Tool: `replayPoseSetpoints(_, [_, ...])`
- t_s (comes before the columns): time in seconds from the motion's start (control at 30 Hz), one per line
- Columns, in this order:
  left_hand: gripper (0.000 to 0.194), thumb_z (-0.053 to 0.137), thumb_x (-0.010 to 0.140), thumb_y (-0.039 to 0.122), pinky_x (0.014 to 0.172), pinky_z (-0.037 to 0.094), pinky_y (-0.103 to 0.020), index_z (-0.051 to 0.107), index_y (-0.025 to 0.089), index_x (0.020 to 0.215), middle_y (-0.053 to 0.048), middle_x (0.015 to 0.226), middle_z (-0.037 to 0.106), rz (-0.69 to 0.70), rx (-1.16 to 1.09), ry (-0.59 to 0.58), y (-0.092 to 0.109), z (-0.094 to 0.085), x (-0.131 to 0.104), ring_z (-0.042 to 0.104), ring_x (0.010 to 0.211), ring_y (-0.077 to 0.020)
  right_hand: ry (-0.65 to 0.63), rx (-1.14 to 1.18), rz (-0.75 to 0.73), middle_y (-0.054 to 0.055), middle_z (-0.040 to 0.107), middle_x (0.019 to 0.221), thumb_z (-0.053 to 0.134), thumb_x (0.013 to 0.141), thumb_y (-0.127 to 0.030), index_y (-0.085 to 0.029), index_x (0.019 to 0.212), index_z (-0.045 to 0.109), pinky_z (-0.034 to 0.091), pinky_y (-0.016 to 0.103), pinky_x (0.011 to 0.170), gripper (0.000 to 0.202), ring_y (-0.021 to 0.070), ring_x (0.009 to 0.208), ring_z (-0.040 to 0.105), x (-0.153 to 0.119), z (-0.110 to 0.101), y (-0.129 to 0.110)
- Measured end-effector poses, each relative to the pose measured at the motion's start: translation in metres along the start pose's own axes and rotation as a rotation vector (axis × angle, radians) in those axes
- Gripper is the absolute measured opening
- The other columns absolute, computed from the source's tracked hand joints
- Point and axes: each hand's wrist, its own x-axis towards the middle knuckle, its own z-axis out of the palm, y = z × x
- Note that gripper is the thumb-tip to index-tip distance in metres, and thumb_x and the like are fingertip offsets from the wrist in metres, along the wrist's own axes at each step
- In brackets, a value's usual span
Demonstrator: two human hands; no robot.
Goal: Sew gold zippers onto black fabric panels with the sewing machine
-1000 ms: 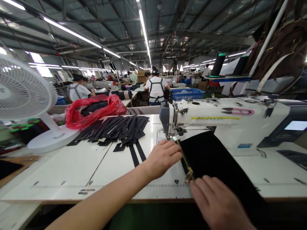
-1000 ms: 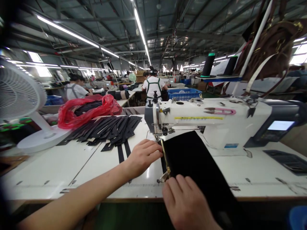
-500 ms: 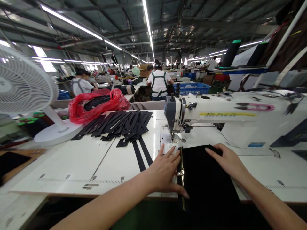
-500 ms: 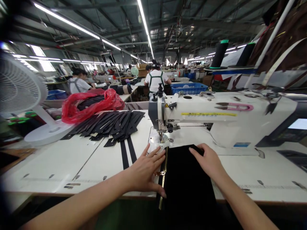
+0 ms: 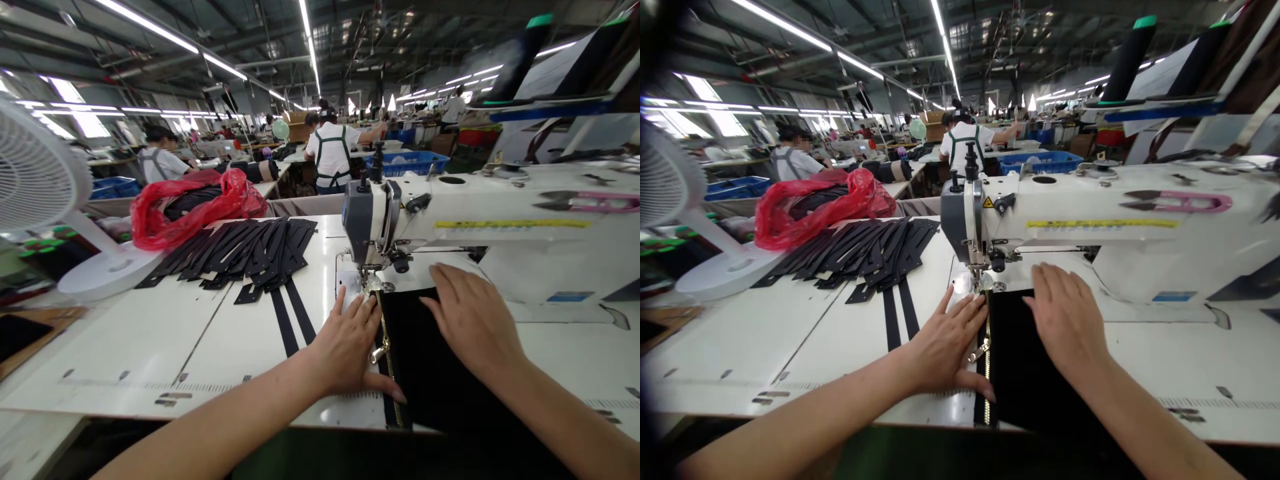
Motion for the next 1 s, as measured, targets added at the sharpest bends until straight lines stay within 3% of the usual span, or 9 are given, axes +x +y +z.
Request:
replayPoseSetpoints(0.1, [0.113,0.034,0.064,0.086,0.109,0.000,-0.057,0.023,0.004,0.140,-0.023,0.144,0.026,-0.008,-0.005,-0.034,0.000,0.001,-0.001,0.020,0.134,-0.0377,-0.073,0.099,-0.279,0.013,0.037,0.141,0.031,0.092,-0.042,-0.012,0.139,0.032,0.024,0.051,0.105,0.055,0.0271,0.131,0.029,-0.015,0.006,-0.021])
replayPoseSetpoints(0.2, [0.115,0.035,0.064,0.086,0.109,-0.002,-0.056,0.015,0.004,0.142,-0.022,0.147,0.019,0.001,-0.047,-0.075,-0.004,-0.001,-0.004,0.012,0.137,-0.0356,-0.176,0.165,-0.274,0.011,0.034,0.143,0.030,0.093,-0.043,-0.012,0.140,0.031,0.024,0.050,0.106,0.056,0.0245,0.134,0.025,-0.027,0.018,-0.026])
replayPoseSetpoints(0.33, [0.115,0.041,0.063,0.085,0.109,-0.001,-0.056,0.013,0.008,0.143,-0.020,0.149,0.010,-0.009,-0.107,-0.121,-0.010,-0.009,-0.018,0.004,0.138,-0.0338,-0.182,0.187,-0.272,0.010,0.030,0.144,0.026,0.094,-0.036,-0.013,0.140,0.032,0.025,0.051,0.106,0.051,0.0230,0.134,0.023,-0.029,0.024,-0.022])
replayPoseSetpoints(0.57, [0.056,0.050,0.084,0.057,0.112,-0.001,-0.052,0.048,0.020,0.126,-0.007,0.137,0.045,0.068,-0.240,-0.054,0.029,-0.027,-0.051,0.028,0.134,-0.0266,-0.151,0.189,-0.266,0.011,0.031,0.144,0.027,0.094,-0.030,-0.013,0.137,0.037,0.026,0.052,0.105,0.047,0.0240,0.134,0.024,-0.028,0.024,-0.023])
replayPoseSetpoints(0.63, [0.047,0.051,0.086,0.053,0.113,-0.001,-0.049,0.051,0.025,0.124,-0.003,0.133,0.050,0.098,-0.280,-0.034,0.031,-0.033,-0.061,0.034,0.131,-0.0235,-0.164,0.191,-0.260,0.011,0.032,0.144,0.029,0.094,-0.031,-0.013,0.137,0.037,0.026,0.052,0.105,0.047,0.0243,0.133,0.025,-0.027,0.023,-0.023])
replayPoseSetpoints(0.7, [0.064,0.051,0.083,0.058,0.112,0.003,-0.053,0.039,0.023,0.135,-0.008,0.140,0.042,0.033,-0.228,-0.019,0.020,-0.037,-0.073,0.030,0.133,-0.0265,-0.189,0.199,-0.248,0.011,0.035,0.142,0.030,0.094,-0.033,-0.014,0.135,0.040,0.029,0.052,0.104,0.047,0.0248,0.132,0.028,-0.023,0.019,-0.022])
replayPoseSetpoints(0.8, [0.107,0.056,0.067,0.073,0.106,0.014,-0.062,0.012,0.013,0.145,-0.020,0.148,0.013,-0.185,-0.059,-0.023,-0.001,-0.031,-0.097,0.012,0.136,-0.0381,-0.211,0.214,-0.240,0.011,0.040,0.139,0.029,0.094,-0.034,-0.012,0.131,0.046,0.032,0.049,0.103,0.045,0.0239,0.130,0.033,-0.016,0.013,-0.022])
replayPoseSetpoints(0.9, [0.116,0.065,0.062,0.069,0.105,0.025,-0.059,0.005,0.015,0.145,-0.018,0.149,0.008,-0.129,-0.023,-0.107,-0.005,-0.011,-0.125,0.010,0.136,-0.0393,-0.178,0.235,-0.276,0.011,0.039,0.139,0.028,0.095,-0.027,-0.010,0.132,0.044,0.030,0.047,0.106,0.044,0.0219,0.131,0.031,-0.011,0.012,-0.024])
replayPoseSetpoints(1.0, [0.090,0.062,0.078,0.037,0.106,0.033,-0.045,0.005,0.021,0.146,-0.011,0.148,0.021,0.049,-0.036,-0.030,0.005,0.007,-0.145,0.021,0.136,-0.0296,-0.169,0.260,-0.281,0.010,0.038,0.140,0.029,0.094,-0.025,-0.012,0.135,0.040,0.030,0.048,0.106,0.044,0.0214,0.131,0.030,-0.013,0.016,-0.025])
